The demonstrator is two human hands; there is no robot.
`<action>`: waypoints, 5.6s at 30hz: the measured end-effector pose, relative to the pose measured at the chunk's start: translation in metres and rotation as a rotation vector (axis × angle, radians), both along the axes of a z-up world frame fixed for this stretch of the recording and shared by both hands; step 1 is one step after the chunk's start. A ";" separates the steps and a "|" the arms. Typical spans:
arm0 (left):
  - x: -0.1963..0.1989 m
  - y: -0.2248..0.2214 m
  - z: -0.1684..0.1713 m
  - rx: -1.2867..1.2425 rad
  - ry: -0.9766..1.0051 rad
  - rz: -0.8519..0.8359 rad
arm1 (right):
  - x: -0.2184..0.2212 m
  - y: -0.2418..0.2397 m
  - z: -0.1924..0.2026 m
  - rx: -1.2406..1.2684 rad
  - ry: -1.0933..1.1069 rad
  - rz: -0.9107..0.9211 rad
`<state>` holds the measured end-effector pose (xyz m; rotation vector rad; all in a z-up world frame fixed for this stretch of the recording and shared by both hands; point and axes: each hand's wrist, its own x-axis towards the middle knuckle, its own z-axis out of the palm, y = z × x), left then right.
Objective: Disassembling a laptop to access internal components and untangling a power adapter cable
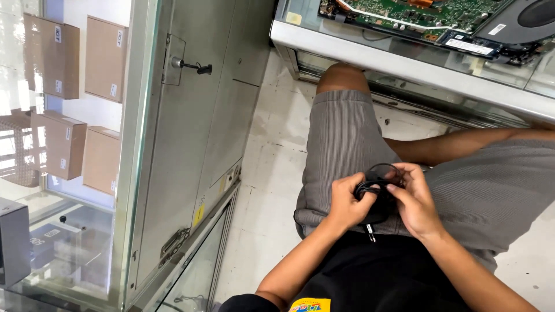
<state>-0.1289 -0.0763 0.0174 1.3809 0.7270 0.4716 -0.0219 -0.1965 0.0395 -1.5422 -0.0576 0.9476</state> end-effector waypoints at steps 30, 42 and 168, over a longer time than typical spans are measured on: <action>-0.048 0.071 -0.021 -0.912 0.048 0.682 | 0.050 -0.009 0.015 0.096 -0.125 0.256; -0.022 0.054 0.009 -1.002 -0.011 0.495 | -0.013 0.046 0.032 0.069 -0.608 0.624; -0.076 0.004 -0.018 0.693 0.388 0.102 | 0.031 0.052 0.011 0.038 -1.332 1.061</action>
